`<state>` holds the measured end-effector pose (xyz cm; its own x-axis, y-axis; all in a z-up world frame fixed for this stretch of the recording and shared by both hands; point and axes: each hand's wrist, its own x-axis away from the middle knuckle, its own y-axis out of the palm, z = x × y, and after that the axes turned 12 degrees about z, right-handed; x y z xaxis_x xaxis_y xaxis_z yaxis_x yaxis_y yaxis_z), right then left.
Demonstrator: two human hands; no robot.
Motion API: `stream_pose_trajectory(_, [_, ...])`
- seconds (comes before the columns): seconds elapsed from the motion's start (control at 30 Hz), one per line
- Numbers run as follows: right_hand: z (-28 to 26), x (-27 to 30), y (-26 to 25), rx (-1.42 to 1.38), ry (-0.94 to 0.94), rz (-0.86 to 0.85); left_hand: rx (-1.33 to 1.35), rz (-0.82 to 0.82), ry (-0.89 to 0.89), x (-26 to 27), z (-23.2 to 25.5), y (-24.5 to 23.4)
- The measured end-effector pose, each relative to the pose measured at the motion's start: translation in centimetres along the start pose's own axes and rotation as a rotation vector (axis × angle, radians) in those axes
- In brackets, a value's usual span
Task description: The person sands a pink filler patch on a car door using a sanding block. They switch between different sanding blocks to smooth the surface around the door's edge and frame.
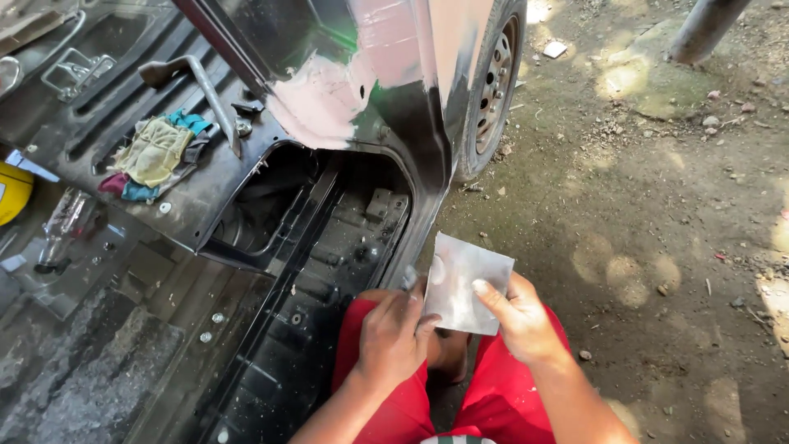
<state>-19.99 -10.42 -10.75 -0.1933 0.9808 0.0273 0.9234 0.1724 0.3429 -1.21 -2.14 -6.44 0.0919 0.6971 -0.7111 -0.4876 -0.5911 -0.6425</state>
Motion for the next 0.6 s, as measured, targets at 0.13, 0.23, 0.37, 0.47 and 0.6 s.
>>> stream_pose_trajectory(0.13, [-1.7,-2.0,-2.7,-0.117,-0.025,0.003,0.256,-0.213,-0.239,1.7,0.5,0.3])
stream_pose_trajectory(0.23, [-2.8,-5.0,-2.9,0.324,-0.150,0.270,0.528,-0.091,-0.806,4.5,-2.2,0.5])
stream_pose_trajectory(0.37, [-4.9,-9.8,3.0,0.104,-0.250,0.099,1.167,0.419,-1.303,6.4,-4.2,0.4])
stream_pose_trajectory(0.47, [-8.5,-11.4,8.7,0.039,-0.337,-0.029,1.224,0.512,-1.368,4.8,-3.7,-0.1])
stream_pose_trajectory(0.6, [-11.2,-13.3,13.2,0.117,-0.595,-0.066,1.319,0.538,-1.333,4.6,-4.0,0.0])
